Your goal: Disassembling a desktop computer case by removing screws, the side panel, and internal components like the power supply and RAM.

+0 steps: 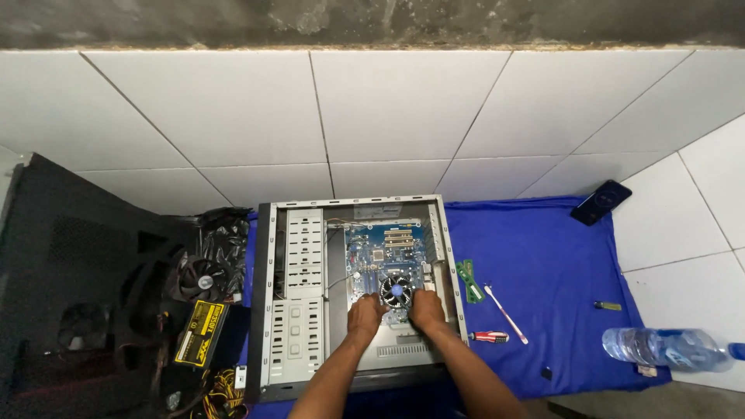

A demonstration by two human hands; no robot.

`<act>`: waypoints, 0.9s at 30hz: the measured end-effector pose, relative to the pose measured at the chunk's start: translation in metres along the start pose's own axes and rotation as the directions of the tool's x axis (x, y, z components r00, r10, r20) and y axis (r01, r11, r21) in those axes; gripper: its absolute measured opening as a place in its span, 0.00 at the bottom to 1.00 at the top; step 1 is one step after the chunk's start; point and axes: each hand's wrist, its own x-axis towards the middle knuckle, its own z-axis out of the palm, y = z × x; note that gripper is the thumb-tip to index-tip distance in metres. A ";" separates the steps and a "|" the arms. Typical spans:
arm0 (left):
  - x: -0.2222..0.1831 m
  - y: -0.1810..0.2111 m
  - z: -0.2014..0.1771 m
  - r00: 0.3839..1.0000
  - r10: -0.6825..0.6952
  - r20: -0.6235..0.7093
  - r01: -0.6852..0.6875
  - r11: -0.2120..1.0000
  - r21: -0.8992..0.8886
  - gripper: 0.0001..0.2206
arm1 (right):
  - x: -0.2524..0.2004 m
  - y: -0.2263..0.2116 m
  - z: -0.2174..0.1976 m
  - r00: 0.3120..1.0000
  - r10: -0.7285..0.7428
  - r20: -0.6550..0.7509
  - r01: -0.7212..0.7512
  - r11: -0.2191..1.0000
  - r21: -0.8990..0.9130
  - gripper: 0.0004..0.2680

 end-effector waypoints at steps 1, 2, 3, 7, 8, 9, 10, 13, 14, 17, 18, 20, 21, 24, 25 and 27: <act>-0.007 0.004 -0.015 1.000 0.000 -0.003 0.000 1.000 -0.001 0.15 | -0.004 -0.002 -0.001 1.000 -0.002 -0.001 0.002 1.000 -0.001 0.07; -0.013 0.009 -0.031 1.000 -0.006 -0.013 0.006 0.998 -0.058 0.13 | -0.007 -0.005 -0.001 1.000 0.025 0.010 -0.026 0.999 0.023 0.07; -0.019 0.014 -0.045 1.000 -0.014 -0.023 0.012 0.993 -0.118 0.11 | -0.009 -0.005 -0.003 0.998 0.052 0.023 -0.053 0.998 0.043 0.07; 0.003 0.022 -0.065 1.000 0.029 -0.002 -0.029 0.995 -0.094 0.10 | -0.019 -0.013 -0.012 0.987 0.160 0.023 -0.161 0.983 0.087 0.05; 0.011 0.022 -0.061 0.997 0.055 -0.052 -0.059 0.996 -0.069 0.14 | -0.026 -0.016 -0.017 0.985 0.174 -0.005 -0.171 0.971 0.169 0.02; 0.021 0.023 -0.057 0.991 0.086 -0.100 -0.090 0.995 -0.043 0.20 | -0.034 -0.018 -0.023 0.980 0.195 -0.033 -0.180 0.951 0.250 0.05; 0.025 0.024 -0.058 0.991 0.093 -0.099 -0.098 0.994 -0.045 0.20 | -0.027 -0.015 -0.016 0.979 0.200 -0.038 -0.184 0.951 0.250 0.05; 0.035 0.022 -0.055 0.991 0.122 -0.046 -0.125 0.991 -0.052 0.25 | -0.011 0.000 0.013 0.945 0.288 -0.156 -0.240 0.934 0.266 0.06; 0.039 0.020 -0.051 0.988 0.149 -0.049 -0.152 0.986 -0.063 0.26 | -0.005 0.007 0.024 0.937 0.268 -0.222 -0.202 0.939 0.280 0.06; 0.059 0.002 -0.029 0.961 0.248 -0.122 -0.256 0.965 -0.055 0.22 | -0.025 -0.004 0.014 0.935 0.266 -0.235 -0.174 0.920 0.352 0.05; 0.067 -0.005 -0.019 0.928 0.319 -0.193 -0.331 0.943 -0.032 0.18 | -0.037 -0.013 0.004 0.942 0.280 -0.184 -0.185 0.893 0.410 0.06; 0.067 -0.007 -0.018 0.926 0.326 -0.192 -0.339 0.940 -0.038 0.17 | -0.039 -0.015 0.004 0.937 0.271 -0.220 -0.172 0.907 0.385 0.08; 0.068 -0.008 -0.018 0.923 0.332 -0.195 -0.346 0.937 -0.043 0.17 | -0.040 -0.017 0.004 0.931 0.259 -0.257 -0.157 0.920 0.359 0.11; 0.069 -0.011 -0.017 0.911 0.358 -0.203 -0.375 0.925 -0.053 0.22 | -0.035 -0.021 0.000 0.926 0.096 -0.364 -0.011 0.973 0.229 0.07; 0.067 -0.008 -0.021 0.913 0.356 -0.201 -0.373 0.926 -0.056 0.22 | -0.028 -0.020 -0.002 0.927 0.095 -0.361 -0.012 0.974 0.226 0.07; 0.062 -0.003 -0.030 0.925 0.347 -0.157 -0.348 0.937 0.017 0.13 | -0.013 -0.020 -0.005 0.900 -0.088 -0.427 0.153 0.981 0.120 0.04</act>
